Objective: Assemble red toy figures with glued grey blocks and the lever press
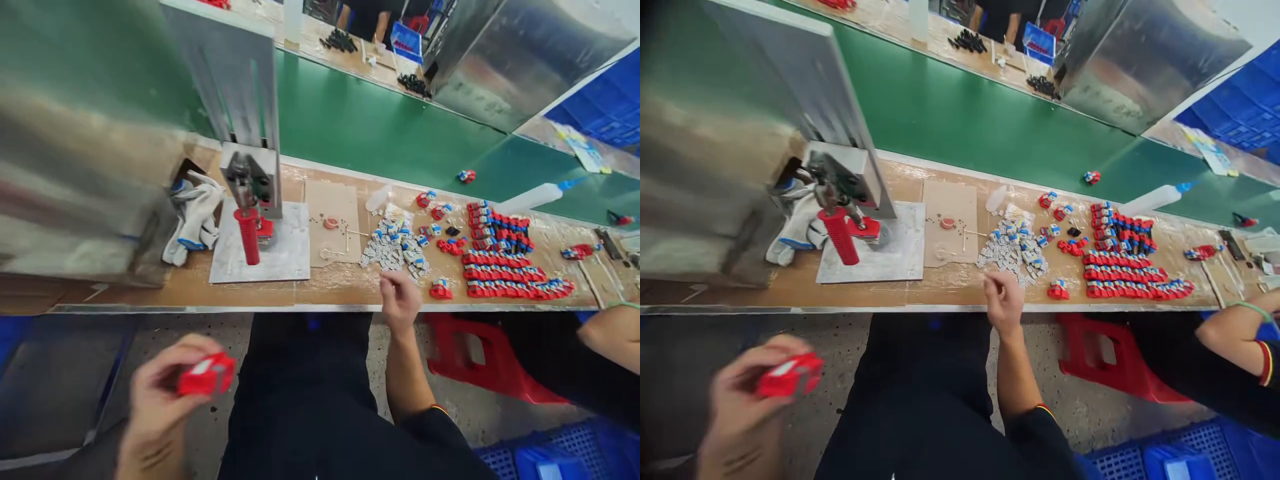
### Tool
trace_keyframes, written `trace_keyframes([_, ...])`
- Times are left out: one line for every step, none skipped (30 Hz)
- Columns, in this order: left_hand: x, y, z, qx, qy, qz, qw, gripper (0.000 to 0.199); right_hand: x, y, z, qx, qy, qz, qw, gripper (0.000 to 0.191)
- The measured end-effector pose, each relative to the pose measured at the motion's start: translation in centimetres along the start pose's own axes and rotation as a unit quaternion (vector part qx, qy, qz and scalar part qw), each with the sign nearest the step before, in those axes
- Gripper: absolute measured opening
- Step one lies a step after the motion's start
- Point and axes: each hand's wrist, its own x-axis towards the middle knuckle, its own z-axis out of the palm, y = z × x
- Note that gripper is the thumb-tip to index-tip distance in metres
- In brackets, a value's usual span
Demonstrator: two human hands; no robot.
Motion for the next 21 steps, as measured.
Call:
trace_keyframes([0.1, -0.7, 1.0, -0.019, -0.022, 0.011, 1.0, 0.031, 0.6, 0.9, -0.7, -0.025, 0.012, 0.025, 0.999, 0.012])
trace_keyframes([0.4, -1.6, 2.4, -0.039, -0.046, 0.008, 0.998, 0.033, 1.1, 1.7, -1.0, -0.044, 0.008, 0.046, 0.998, 0.012])
trace_keyframes([1.0, -2.7, 3.9, -0.053, -0.067, -0.002, 0.996, 0.033, 1.6, 2.4, -0.8, -0.055, -0.01, 0.061, 0.997, 0.014])
trace_keyframes([1.7, -3.8, 5.4, -0.066, -0.085, 0.004, 0.994, 0.034, 2.1, 2.9, -0.2, -0.057, -0.039, 0.07, 0.995, 0.018])
trace_keyframes([2.5, -4.8, 6.7, -0.064, -0.096, 0.013, 0.993, 0.034, 2.6, 3.2, 0.6, -0.053, -0.075, 0.071, 0.993, 0.023])
trace_keyframes([3.4, -5.9, 7.9, -0.049, -0.099, 0.021, 0.994, 0.033, 3.2, 3.4, 1.5, -0.045, -0.111, 0.067, 0.99, 0.029])
trace_keyframes([4.3, -6.7, 8.7, -0.025, -0.097, 0.031, 0.994, 0.033, 3.7, 3.6, 2.5, -0.041, -0.145, 0.061, 0.987, 0.034])
trace_keyframes([5.2, -7.5, 9.2, 0.0, -0.094, 0.044, 0.995, 0.032, 4.2, 3.7, 3.4, -0.042, -0.174, 0.054, 0.982, 0.035])
trace_keyframes([5.9, -8.1, 9.5, 0.024, -0.088, 0.058, 0.994, 0.032, 4.8, 3.7, 4.2, -0.045, -0.198, 0.046, 0.978, 0.032])
trace_keyframes([6.5, -8.6, 9.6, 0.045, -0.081, 0.072, 0.993, 0.032, 5.3, 3.8, 4.9, -0.047, -0.218, 0.037, 0.974, 0.024])
trace_keyframes([7.0, -8.9, 9.5, 0.06, -0.074, 0.087, 0.992, 0.033, 5.8, 3.9, 5.3, -0.047, -0.234, 0.027, 0.971, 0.014])
trace_keyframes([7.4, -9.2, 9.4, 0.07, -0.067, 0.1, 0.99, 0.034, 6.3, 4.0, 5.6, -0.045, -0.246, 0.017, 0.968, 0.008])
trace_keyframes([7.7, -9.5, 9.2, 0.078, -0.062, 0.109, 0.989, 0.034, 6.8, 4.0, 5.8, -0.041, -0.254, 0.006, 0.966, 0.01])
trace_keyframes([7.9, -9.7, 9.1, 0.087, -0.059, 0.115, 0.988, 0.034, 7.2, 4.1, 5.8, -0.039, -0.261, -0.006, 0.965, 0.013])
trace_keyframes([8.1, -9.9, 9.0, 0.095, -0.057, 0.119, 0.987, 0.034, 7.7, 4.1, 5.9, -0.039, -0.266, -0.018, 0.963, 0.015])
trace_keyframes([8.2, -10.1, 8.9, 0.103, -0.056, 0.123, 0.985, 0.034, 8.1, 4.1, 5.9, -0.043, -0.271, -0.03, 0.961, 0.014])
trace_keyframes([8.4, -10.2, 8.8, 0.11, -0.057, 0.128, 0.984, 0.034, 8.5, 4.1, 5.9, -0.046, -0.277, -0.041, 0.959, 0.013])
trace_keyframes([8.5, -10.4, 8.8, 0.115, -0.058, 0.134, 0.983, 0.034, 8.8, 4.1, 6.0, -0.048, -0.285, -0.049, 0.956, 0.012])
trace_keyframes([8.5, -10.5, 8.8, 0.117, -0.058, 0.142, 0.981, 0.034, 9.1, 4.0, 6.1, -0.047, -0.293, -0.056, 0.953, 0.011])
trace_keyframes([8.6, -10.5, 8.9, 0.117, -0.056, 0.151, 0.98, 0.034, 9.3, 3.9, 6.2, -0.04, -0.299, -0.061, 0.951, 0.01])
trace_keyframes([8.5, -10.5, 8.9, 0.117, -0.052, 0.157, 0.979, 0.035, 9.4, 3.9, 6.4, -0.029, -0.303, -0.063, 0.95, 0.008])
